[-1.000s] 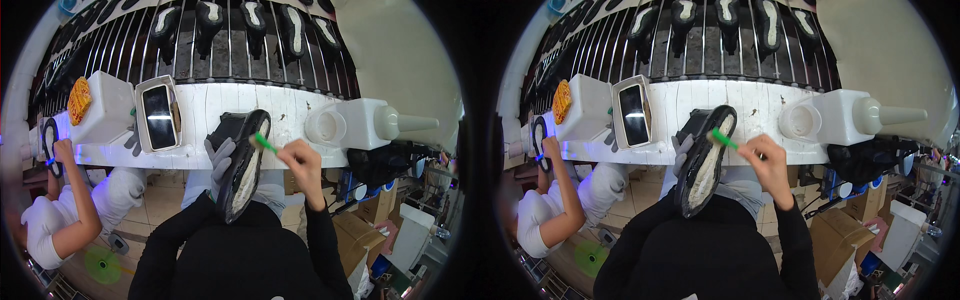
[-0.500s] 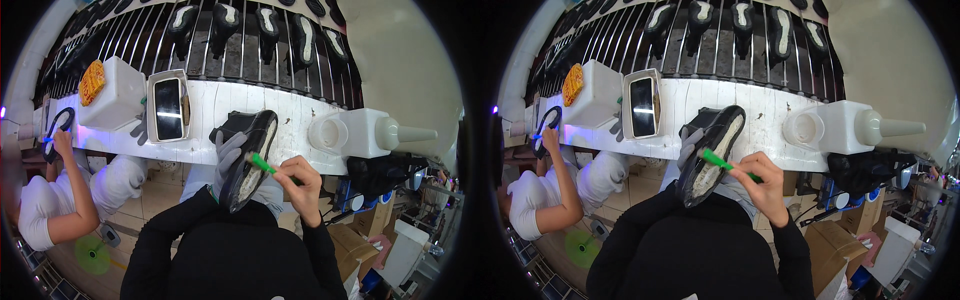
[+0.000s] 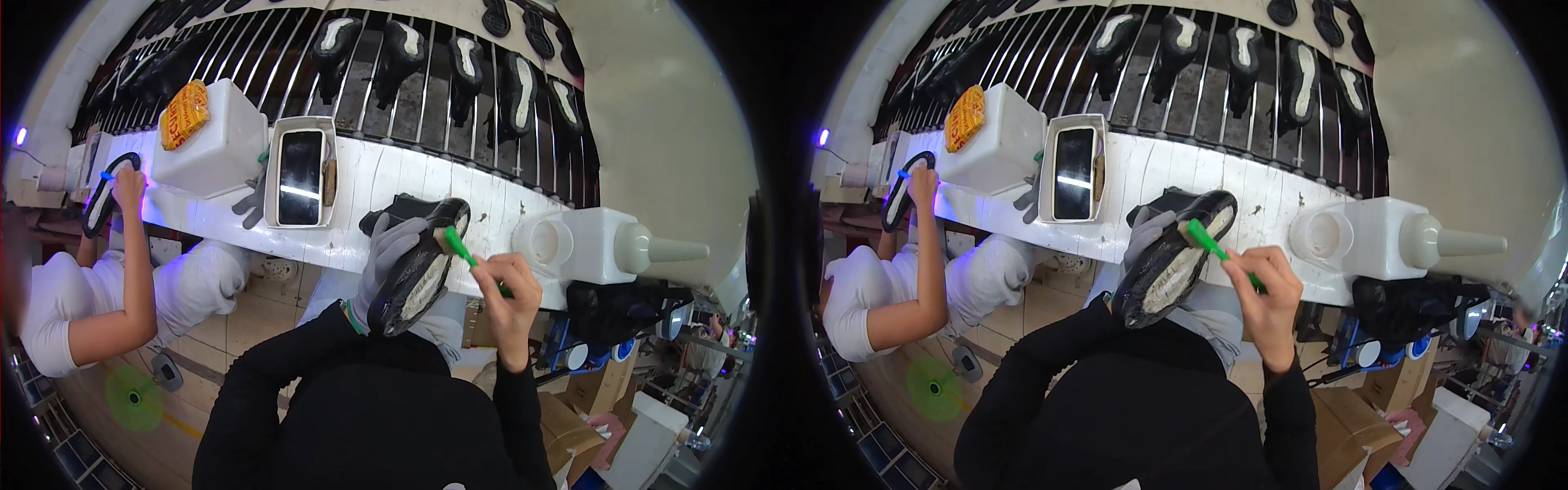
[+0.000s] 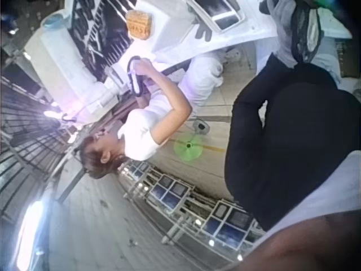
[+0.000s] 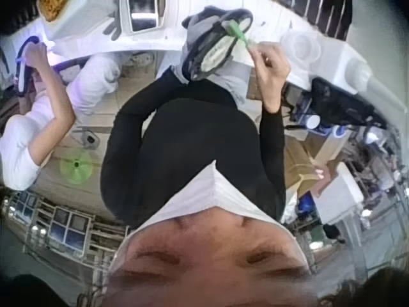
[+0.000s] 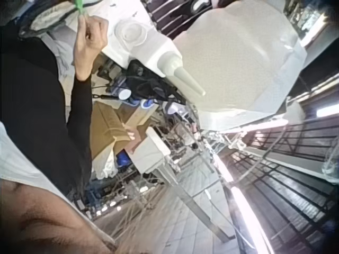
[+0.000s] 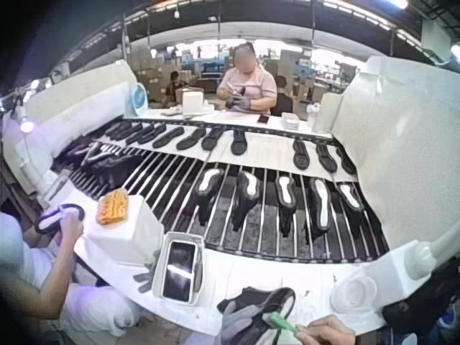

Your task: Applying adhesive to the sole area of a shoe using a brush.

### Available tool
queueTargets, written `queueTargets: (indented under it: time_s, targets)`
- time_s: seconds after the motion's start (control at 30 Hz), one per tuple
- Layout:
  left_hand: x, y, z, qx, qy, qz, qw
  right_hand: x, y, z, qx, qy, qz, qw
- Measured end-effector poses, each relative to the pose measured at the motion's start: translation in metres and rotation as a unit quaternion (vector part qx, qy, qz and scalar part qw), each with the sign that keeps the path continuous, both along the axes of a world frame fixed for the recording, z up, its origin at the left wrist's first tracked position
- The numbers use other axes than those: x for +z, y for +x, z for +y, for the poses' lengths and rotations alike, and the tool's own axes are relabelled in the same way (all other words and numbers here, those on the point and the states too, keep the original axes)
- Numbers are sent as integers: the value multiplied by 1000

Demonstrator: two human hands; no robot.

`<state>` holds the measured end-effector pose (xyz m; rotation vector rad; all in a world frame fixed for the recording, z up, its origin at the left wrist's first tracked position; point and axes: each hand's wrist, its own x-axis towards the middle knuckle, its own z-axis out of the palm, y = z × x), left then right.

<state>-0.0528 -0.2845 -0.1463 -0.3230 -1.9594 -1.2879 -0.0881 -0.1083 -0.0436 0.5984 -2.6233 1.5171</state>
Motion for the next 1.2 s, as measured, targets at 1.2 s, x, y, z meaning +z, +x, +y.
queueTargets:
  time_s: [1.2]
  targets:
    - [69, -122, -95, -518, 55, -488, 700, 62, -48, 23, 170, 230, 197, 938]
